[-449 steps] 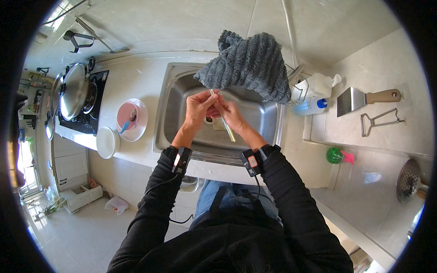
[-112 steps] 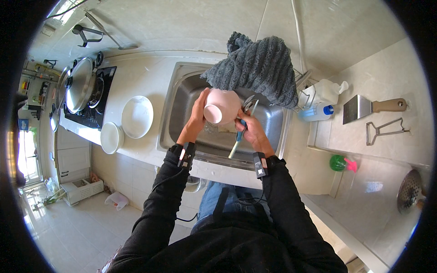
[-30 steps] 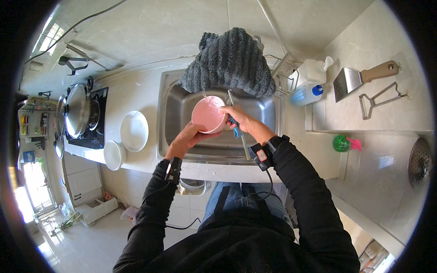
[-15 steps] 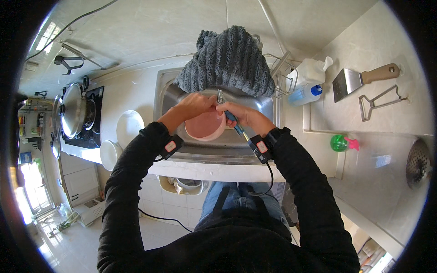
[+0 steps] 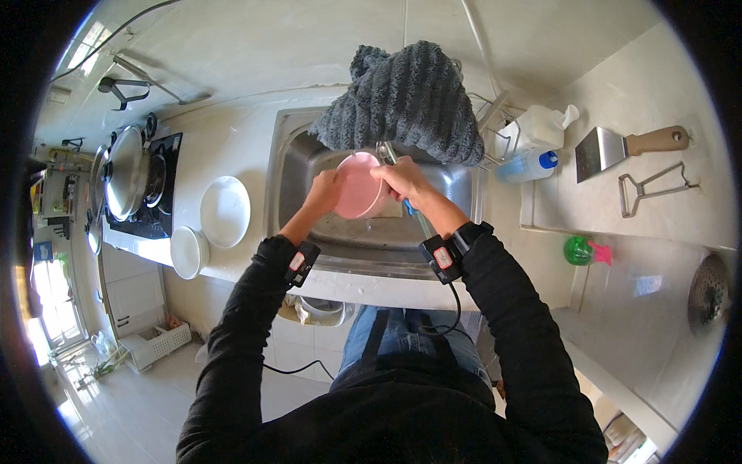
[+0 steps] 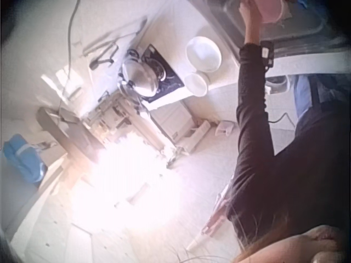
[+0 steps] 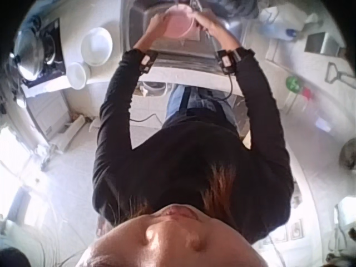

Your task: The person washes several bowls, chopsticks, and a small pink bowl in the kitchen sink using a sponge and running water. After rinsing, the person places the cleaned items on the counter and into a drawer, then wipes a black cutting board with a cloth.

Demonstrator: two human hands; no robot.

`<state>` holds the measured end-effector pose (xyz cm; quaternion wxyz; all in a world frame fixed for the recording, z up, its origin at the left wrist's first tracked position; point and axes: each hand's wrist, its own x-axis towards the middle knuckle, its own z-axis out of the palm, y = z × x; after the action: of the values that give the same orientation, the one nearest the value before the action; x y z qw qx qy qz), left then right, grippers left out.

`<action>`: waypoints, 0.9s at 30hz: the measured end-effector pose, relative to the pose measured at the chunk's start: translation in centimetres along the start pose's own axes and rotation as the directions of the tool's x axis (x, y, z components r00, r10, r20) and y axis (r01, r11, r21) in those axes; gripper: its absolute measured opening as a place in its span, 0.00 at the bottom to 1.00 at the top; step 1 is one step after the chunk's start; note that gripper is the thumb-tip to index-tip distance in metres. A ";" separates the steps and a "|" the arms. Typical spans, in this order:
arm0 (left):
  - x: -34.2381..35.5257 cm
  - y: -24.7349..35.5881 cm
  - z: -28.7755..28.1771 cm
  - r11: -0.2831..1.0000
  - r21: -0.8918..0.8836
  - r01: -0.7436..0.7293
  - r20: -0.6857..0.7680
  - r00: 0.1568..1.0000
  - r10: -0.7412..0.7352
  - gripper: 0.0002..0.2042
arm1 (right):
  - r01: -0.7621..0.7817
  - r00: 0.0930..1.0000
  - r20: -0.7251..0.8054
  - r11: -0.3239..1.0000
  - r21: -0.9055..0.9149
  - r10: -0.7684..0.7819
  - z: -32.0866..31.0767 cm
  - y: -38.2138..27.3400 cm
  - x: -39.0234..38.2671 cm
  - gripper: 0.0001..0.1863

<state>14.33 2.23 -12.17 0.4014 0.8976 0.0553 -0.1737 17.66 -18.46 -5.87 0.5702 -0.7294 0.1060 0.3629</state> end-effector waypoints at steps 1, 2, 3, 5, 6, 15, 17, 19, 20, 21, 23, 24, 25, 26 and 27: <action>-0.6 -0.5 0.4 0.949 -0.276 0.154 0.104 0.986 -0.130 0.16 | 0.060 0.997 -0.051 0.998 -0.035 -0.062 0.4 0.1 0.3 0.15; -1.4 -0.9 1.0 0.801 -0.513 0.310 0.230 0.948 -0.219 0.16 | 0.109 0.988 -0.099 0.991 -0.080 -0.117 0.8 0.3 0.5 0.16; -2.2 -1.1 1.7 0.557 -0.674 0.485 0.392 0.874 -0.286 0.16 | 0.146 0.971 -0.169 0.981 -0.130 -0.167 1.3 0.6 0.7 0.17; -3.8 -0.7 3.4 0.312 -0.881 0.357 0.306 0.931 -0.201 0.15 | 0.240 0.931 -0.238 0.956 -0.166 -0.275 2.4 1.7 1.0 0.18; -4.5 -0.3 4.2 0.156 -0.936 0.316 0.286 0.940 -0.187 0.17 | 0.299 0.903 -0.266 0.938 -0.177 -0.338 2.8 2.4 1.0 0.19; -4.6 3.4 5.2 0.378 -0.925 0.022 -0.056 0.980 -0.193 0.29 | 0.185 0.979 -0.167 0.864 0.468 -0.120 1.6 8.1 2.1 0.07; -4.9 3.0 4.1 0.439 -0.899 0.007 -0.078 0.982 -0.175 0.29 | 0.188 0.982 -0.123 0.832 0.522 -0.145 2.5 8.2 2.4 0.07; -5.3 2.7 3.7 0.471 -0.880 0.071 -0.044 0.973 -0.228 0.29 | 0.108 0.993 -0.098 0.872 0.478 -0.069 3.0 8.4 2.2 0.07; -5.5 2.6 3.9 0.486 -0.863 0.136 -0.034 0.945 -0.325 0.29 | 0.111 0.994 -0.032 0.873 0.475 -0.108 2.9 8.5 2.0 0.07; -5.6 2.5 4.0 0.449 -0.886 0.117 0.000 0.967 -0.254 0.29 | 0.076 0.993 -0.112 0.894 0.442 -0.029 2.9 8.6 1.9 0.07; -5.3 2.5 4.7 0.370 -0.909 0.190 0.091 0.959 -0.269 0.29 | 0.056 0.990 -0.140 0.914 0.402 0.001 2.2 8.6 1.6 0.07; -5.0 2.5 5.0 0.408 -0.900 0.153 0.053 0.968 -0.246 0.28 | -0.013 0.980 -0.180 0.931 0.364 0.084 1.9 8.6 1.6 0.06; -4.7 2.5 5.2 0.438 -0.887 0.150 0.058 0.975 -0.215 0.28 | 0.058 0.989 -0.149 0.926 0.373 -0.002 1.7 8.5 1.6 0.06; -4.4 2.3 5.2 0.464 -0.878 0.117 0.065 0.990 -0.126 0.27 | 0.065 0.974 -0.228 0.937 0.343 0.016 1.6 8.3 1.7 0.06; -4.2 2.2 5.2 0.435 -0.888 0.149 0.074 0.980 -0.184 0.27 | 0.104 0.978 -0.208 0.923 0.370 -0.027 1.5 8.3 1.8 0.06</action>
<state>9.50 -2.94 -12.32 0.7907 0.5479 0.2327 -0.1426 13.59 -19.31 -13.43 0.6987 -0.6412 0.2058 0.2415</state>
